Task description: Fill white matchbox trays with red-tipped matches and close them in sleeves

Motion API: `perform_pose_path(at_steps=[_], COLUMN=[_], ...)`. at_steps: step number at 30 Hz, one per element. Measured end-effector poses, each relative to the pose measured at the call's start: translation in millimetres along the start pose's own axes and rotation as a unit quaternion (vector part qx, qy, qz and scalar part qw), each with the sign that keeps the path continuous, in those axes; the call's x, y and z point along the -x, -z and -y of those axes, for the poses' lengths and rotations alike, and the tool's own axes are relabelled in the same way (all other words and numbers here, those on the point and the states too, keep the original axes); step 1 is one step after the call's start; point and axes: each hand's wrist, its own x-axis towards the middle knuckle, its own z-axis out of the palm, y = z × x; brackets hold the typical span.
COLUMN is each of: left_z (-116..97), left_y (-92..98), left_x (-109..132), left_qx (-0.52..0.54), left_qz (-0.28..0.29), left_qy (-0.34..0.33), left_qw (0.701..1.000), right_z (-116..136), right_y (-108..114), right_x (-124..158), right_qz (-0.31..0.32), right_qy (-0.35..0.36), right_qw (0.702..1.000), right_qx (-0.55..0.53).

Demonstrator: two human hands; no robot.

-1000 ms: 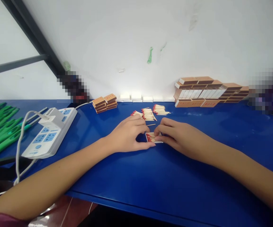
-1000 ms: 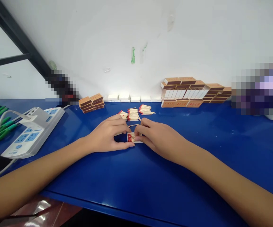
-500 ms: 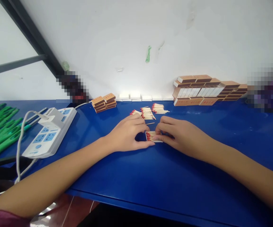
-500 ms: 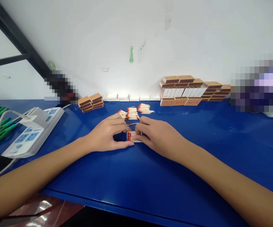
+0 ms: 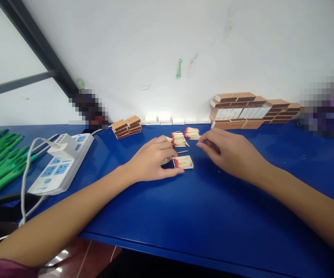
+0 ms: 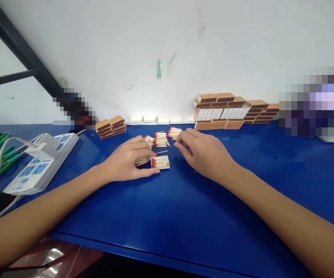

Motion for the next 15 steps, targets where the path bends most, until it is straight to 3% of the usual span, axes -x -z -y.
perform_pose_path(at_steps=[5,10,15], left_z=[-3.4,-9.2,-14.0], left_y=[0.4,-0.8,-2.4], left_x=[-0.9,0.2,1.3], left_qx=[0.018,0.027,0.039], left_qz=[0.008,0.013,0.019], left_qy=[0.011,0.007,0.004], left_qw=[1.0,1.0,0.999], right_z=[-11.2,-5.7,8.6], right_y=[-6.6,-13.1,-29.0], right_x=[-0.2,-1.4,-20.8], right_qz=[0.033,0.042,0.013], right_qy=[-0.012,-0.03,-0.135], right_qw=[0.999,0.998,0.989], right_qx=[0.01,-0.028,-0.057])
